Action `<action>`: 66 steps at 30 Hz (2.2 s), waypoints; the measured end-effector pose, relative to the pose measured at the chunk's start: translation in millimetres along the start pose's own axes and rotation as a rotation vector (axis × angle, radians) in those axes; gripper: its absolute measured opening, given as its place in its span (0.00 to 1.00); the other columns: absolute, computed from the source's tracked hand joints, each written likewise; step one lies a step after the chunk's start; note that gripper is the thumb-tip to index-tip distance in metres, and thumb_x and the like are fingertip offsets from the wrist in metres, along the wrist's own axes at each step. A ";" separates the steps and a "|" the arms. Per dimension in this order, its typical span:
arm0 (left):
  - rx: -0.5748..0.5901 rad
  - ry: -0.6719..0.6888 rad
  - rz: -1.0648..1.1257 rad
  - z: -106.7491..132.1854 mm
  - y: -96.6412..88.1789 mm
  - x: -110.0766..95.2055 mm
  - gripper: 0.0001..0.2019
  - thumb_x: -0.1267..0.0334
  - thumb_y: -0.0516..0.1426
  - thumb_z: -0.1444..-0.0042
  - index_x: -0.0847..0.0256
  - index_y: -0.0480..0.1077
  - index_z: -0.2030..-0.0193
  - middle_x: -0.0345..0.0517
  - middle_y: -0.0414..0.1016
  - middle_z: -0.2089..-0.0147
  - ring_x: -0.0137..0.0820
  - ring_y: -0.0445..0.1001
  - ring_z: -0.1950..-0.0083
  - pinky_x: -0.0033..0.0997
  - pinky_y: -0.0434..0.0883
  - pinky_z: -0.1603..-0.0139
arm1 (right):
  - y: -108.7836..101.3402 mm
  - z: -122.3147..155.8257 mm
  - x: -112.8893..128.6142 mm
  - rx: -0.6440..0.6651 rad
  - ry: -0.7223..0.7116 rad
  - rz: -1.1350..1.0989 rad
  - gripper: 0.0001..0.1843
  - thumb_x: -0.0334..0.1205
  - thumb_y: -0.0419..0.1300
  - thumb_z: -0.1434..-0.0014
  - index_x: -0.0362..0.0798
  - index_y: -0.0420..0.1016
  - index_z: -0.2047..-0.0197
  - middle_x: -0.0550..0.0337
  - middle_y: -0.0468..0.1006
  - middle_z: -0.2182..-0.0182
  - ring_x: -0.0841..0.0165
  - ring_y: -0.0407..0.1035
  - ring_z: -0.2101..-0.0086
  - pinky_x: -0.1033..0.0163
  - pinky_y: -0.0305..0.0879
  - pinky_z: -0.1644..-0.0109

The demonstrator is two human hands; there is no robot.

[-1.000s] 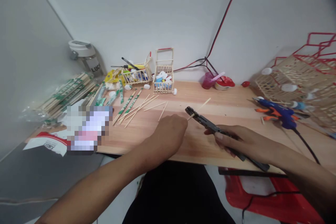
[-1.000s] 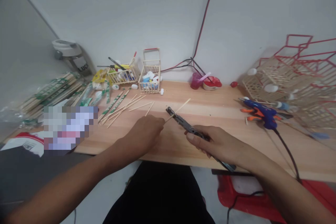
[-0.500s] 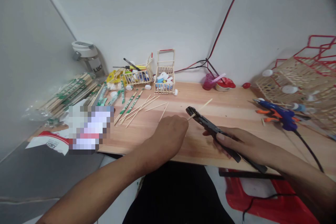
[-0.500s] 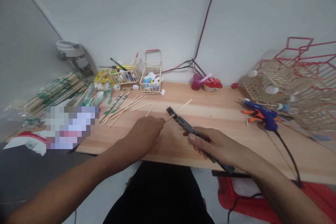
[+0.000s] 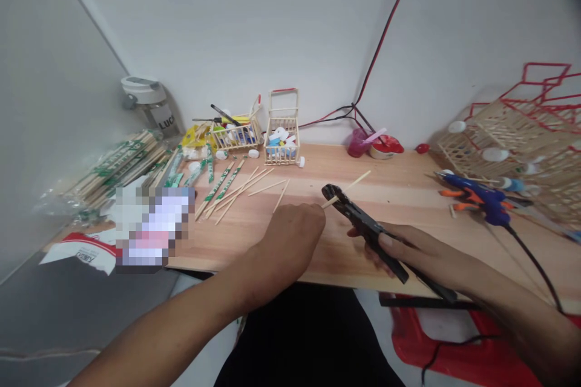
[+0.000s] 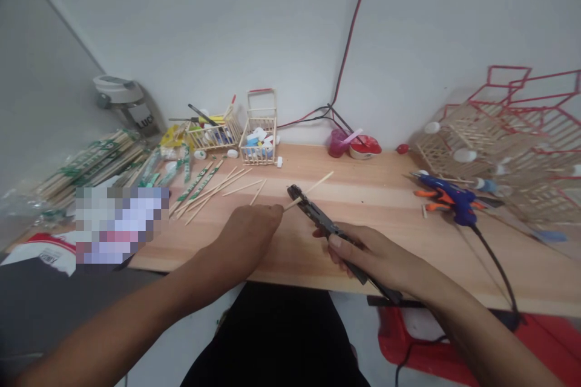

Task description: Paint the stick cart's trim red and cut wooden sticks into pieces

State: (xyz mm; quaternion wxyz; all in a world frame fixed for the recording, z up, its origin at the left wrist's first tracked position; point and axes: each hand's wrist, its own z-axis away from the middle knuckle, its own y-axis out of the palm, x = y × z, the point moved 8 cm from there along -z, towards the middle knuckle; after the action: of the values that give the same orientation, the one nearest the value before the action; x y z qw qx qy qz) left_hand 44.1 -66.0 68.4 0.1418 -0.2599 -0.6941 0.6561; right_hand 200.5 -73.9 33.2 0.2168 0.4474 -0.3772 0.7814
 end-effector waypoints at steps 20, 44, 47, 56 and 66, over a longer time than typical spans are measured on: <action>-0.013 -0.026 -0.071 1.6 -4.0 -3.8 0.09 0.77 0.49 0.47 0.66 0.66 0.63 0.51 0.73 0.70 0.40 0.76 0.66 0.35 0.70 0.68 | 4.1 3.5 6.6 0.030 -0.095 -0.094 0.32 0.59 0.46 0.37 0.43 0.64 0.40 0.52 0.73 0.65 0.65 0.68 0.66 0.59 0.68 0.62; 0.000 -0.009 -0.020 -3.7 -0.8 -2.3 0.08 0.74 0.48 0.45 0.65 0.67 0.66 0.53 0.75 0.70 0.41 0.76 0.66 0.38 0.71 0.67 | -11.7 3.1 9.3 -0.224 -0.019 0.254 0.27 0.57 0.55 0.42 0.49 0.73 0.46 0.50 0.77 0.56 0.53 0.69 0.54 0.49 0.64 0.48; 0.002 -0.022 -0.022 -7.2 -1.7 -0.5 0.08 0.74 0.48 0.45 0.65 0.68 0.66 0.54 0.75 0.69 0.41 0.77 0.63 0.39 0.72 0.64 | -12.1 -1.8 12.9 -0.234 -0.014 0.260 0.27 0.58 0.57 0.43 0.50 0.74 0.48 0.51 0.77 0.53 0.52 0.69 0.51 0.49 0.63 0.46; 0.105 -0.180 -0.003 -24.7 -6.5 13.9 0.12 0.75 0.46 0.41 0.68 0.70 0.63 0.59 0.76 0.65 0.43 0.77 0.60 0.40 0.71 0.60 | -16.2 -28.4 11.4 -0.227 -0.010 0.358 0.24 0.58 0.51 0.39 0.46 0.73 0.56 0.57 0.76 0.70 0.68 0.68 0.77 0.64 0.64 0.74; -0.012 -0.184 -0.060 -51.8 14.6 32.6 0.12 0.75 0.47 0.41 0.68 0.71 0.61 0.56 0.77 0.64 0.41 0.78 0.62 0.39 0.73 0.63 | -30.2 -53.1 12.3 -0.258 -0.002 0.479 0.27 0.62 0.46 0.38 0.50 0.69 0.50 0.52 0.79 0.56 0.57 0.72 0.58 0.58 0.65 0.55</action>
State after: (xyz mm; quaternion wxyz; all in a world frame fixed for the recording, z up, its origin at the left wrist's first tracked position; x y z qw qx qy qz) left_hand 47.6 -4.7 54.3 0.0954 -0.1784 -0.7156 0.6686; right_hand 186.3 -13.6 39.0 0.0803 0.3149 -0.5689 0.7555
